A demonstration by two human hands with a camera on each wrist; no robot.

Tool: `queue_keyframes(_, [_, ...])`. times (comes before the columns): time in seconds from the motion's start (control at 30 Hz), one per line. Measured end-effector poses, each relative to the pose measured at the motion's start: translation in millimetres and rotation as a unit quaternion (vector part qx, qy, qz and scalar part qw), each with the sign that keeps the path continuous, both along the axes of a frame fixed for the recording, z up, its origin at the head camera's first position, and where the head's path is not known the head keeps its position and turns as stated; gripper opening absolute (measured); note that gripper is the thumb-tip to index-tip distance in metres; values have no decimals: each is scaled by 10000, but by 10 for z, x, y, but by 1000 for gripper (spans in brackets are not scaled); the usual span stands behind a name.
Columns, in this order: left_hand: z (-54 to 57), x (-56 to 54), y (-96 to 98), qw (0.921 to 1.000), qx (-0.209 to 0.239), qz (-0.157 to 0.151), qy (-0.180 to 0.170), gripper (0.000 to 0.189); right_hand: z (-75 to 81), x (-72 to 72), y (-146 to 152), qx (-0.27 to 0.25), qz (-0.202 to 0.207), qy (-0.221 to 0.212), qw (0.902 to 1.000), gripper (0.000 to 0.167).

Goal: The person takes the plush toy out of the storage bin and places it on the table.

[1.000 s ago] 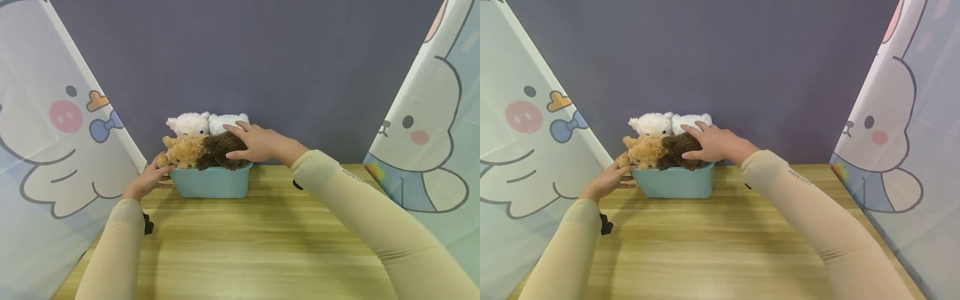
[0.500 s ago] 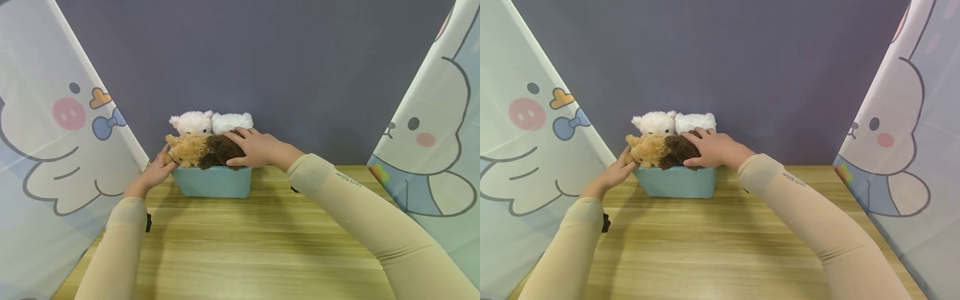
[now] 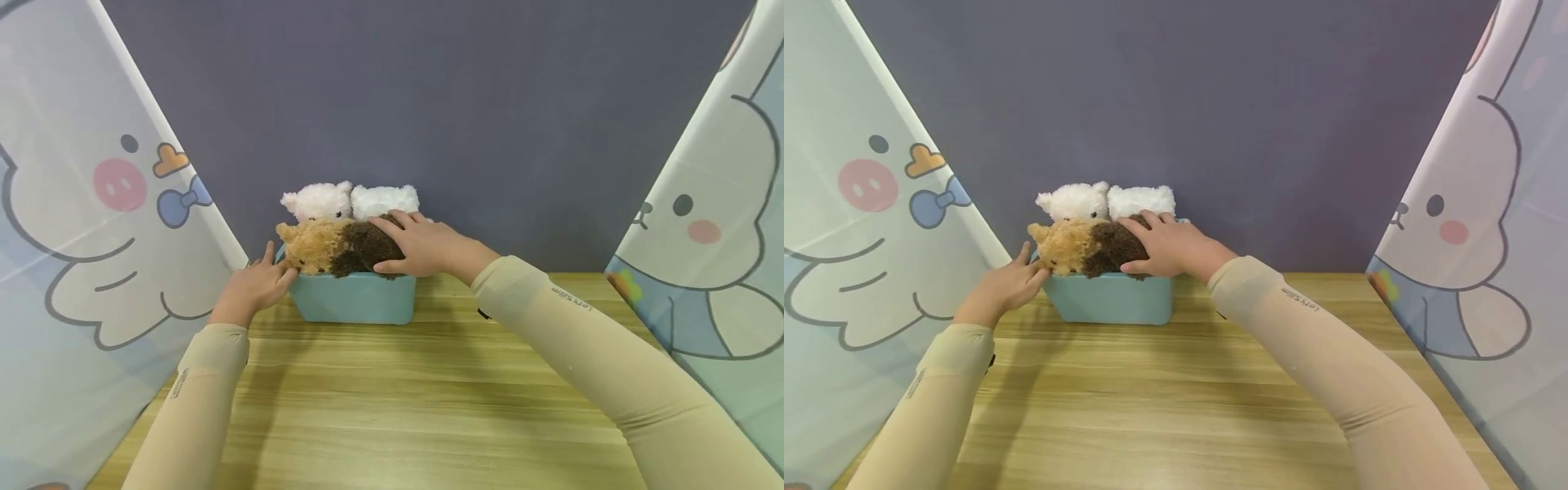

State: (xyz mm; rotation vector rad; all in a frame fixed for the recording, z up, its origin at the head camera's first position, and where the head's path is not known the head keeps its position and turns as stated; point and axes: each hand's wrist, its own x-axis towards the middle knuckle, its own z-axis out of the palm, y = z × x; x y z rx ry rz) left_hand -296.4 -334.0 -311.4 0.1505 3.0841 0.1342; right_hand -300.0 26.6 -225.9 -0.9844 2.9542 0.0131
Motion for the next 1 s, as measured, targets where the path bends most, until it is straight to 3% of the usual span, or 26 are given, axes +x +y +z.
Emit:
queue_keyframes(0.2, [-26, -83, -19, 9958, 882, 58, -240, 84, -21, -5, 9, -4, -7, 24, 10000, 93])
queue_keyframes(0.37, [-156, -96, -71, 9826, 1844, -107, 195, 78, -25, -16, 12, 19, -5, 49, 10000, 92])
queue_keyframes(0.5, [-267, -127, -173, 9693, 2429, -93, 364, 91, -29, -9, 7, 26, 40, 41, 10000, 92])
queue_keyframes(0.73, [-326, -180, -295, 9633, 2675, 228, -69, 111, -36, -32, -7, 52, 84, -15, 9999, 92])
queue_keyframes(1.0, [-325, -217, -247, 9573, 2868, 330, -129, 115, -17, -162, 14, -138, 197, -12, 9997, 90])
